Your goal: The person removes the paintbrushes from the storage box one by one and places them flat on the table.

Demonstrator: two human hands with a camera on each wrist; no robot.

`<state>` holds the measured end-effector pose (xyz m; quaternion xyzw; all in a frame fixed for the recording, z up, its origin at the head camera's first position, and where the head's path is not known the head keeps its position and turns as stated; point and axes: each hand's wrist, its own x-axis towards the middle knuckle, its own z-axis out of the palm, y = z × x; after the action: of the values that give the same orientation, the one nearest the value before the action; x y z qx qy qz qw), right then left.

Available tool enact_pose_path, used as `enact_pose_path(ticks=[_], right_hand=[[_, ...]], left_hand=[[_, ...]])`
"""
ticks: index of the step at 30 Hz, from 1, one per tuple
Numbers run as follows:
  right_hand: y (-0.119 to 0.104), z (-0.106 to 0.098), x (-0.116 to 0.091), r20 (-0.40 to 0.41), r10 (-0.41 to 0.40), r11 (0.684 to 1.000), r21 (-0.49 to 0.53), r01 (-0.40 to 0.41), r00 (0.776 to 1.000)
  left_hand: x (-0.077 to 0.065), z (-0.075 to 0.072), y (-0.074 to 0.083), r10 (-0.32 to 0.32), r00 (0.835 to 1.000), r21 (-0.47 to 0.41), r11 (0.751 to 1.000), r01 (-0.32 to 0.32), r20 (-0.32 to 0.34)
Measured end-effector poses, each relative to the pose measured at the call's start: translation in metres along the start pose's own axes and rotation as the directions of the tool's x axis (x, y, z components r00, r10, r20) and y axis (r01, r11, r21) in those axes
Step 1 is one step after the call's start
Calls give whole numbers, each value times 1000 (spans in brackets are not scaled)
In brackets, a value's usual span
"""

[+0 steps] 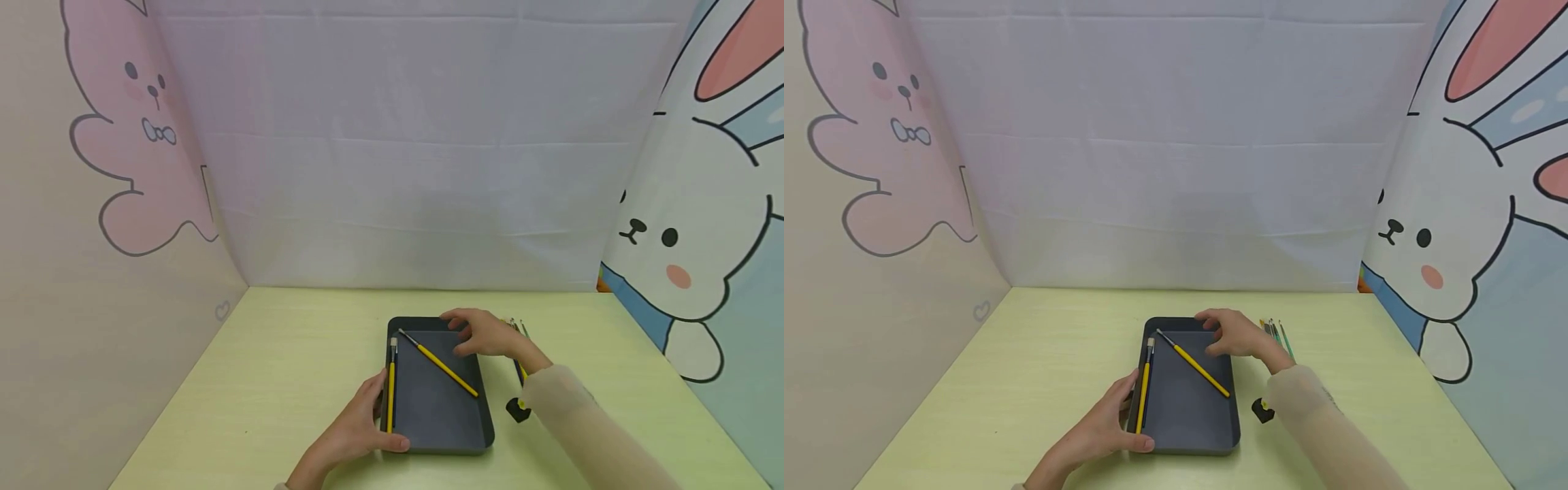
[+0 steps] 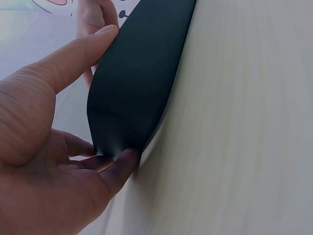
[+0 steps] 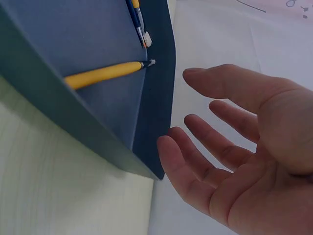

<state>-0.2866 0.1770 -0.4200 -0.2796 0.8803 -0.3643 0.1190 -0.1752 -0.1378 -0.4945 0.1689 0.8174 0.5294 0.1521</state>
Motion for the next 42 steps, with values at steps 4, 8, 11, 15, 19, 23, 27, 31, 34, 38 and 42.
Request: enact_pose_path(ticks=[4, 8, 11, 15, 19, 23, 27, 31, 34, 38, 42], right_hand=[[-6, 9, 9, 16, 18, 999, -34, -17, 1000], [-7, 17, 17, 44, 56, 997, -48, -54, 997], [-8, 23, 22, 75, 93, 995, -44, -90, 993], [-9, 30, 28, 99, 135, 990, -52, -131, 986], [-10, 37, 33, 107, 170, 984, -81, -161, 980], [-9, 41, 38, 114, 195, 978, -102, -184, 974], [-8, 44, 41, 117, 215, 973, -114, -202, 970], [-7, 46, 43, 109, 245, 964, -134, -230, 963], [-7, 48, 45, 97, 264, 956, -157, -247, 960], [-7, 49, 46, 83, 285, 951, -148, -271, 955], [-7, 50, 45, 80, 296, 953, -100, -288, 952]], left_hand=[[0, 0, 0, 0, 1000, -5, 1000, 0, 4], [0, 0, 0, -7, 1000, -6, 1000, 7, 3], [0, 0, 0, -10, 1000, -5, 1000, 10, 2], [0, 0, 0, -12, 1000, -7, 1000, 12, 4], [0, 0, -1, -9, 1000, -14, 1000, 9, 4], [1, 0, -2, -2, 1000, -16, 1000, 2, 5], [1, 0, -2, 1, 1000, -4, 1000, -1, 6], [1, 0, -3, 2, 1000, 1, 1000, -2, 4], [1, 0, -3, 2, 1000, 2, 1000, -2, 2], [1, 0, -2, 4, 1000, 3, 1000, -4, 2], [1, 0, -2, 5, 1000, 1, 1000, -5, 2]])
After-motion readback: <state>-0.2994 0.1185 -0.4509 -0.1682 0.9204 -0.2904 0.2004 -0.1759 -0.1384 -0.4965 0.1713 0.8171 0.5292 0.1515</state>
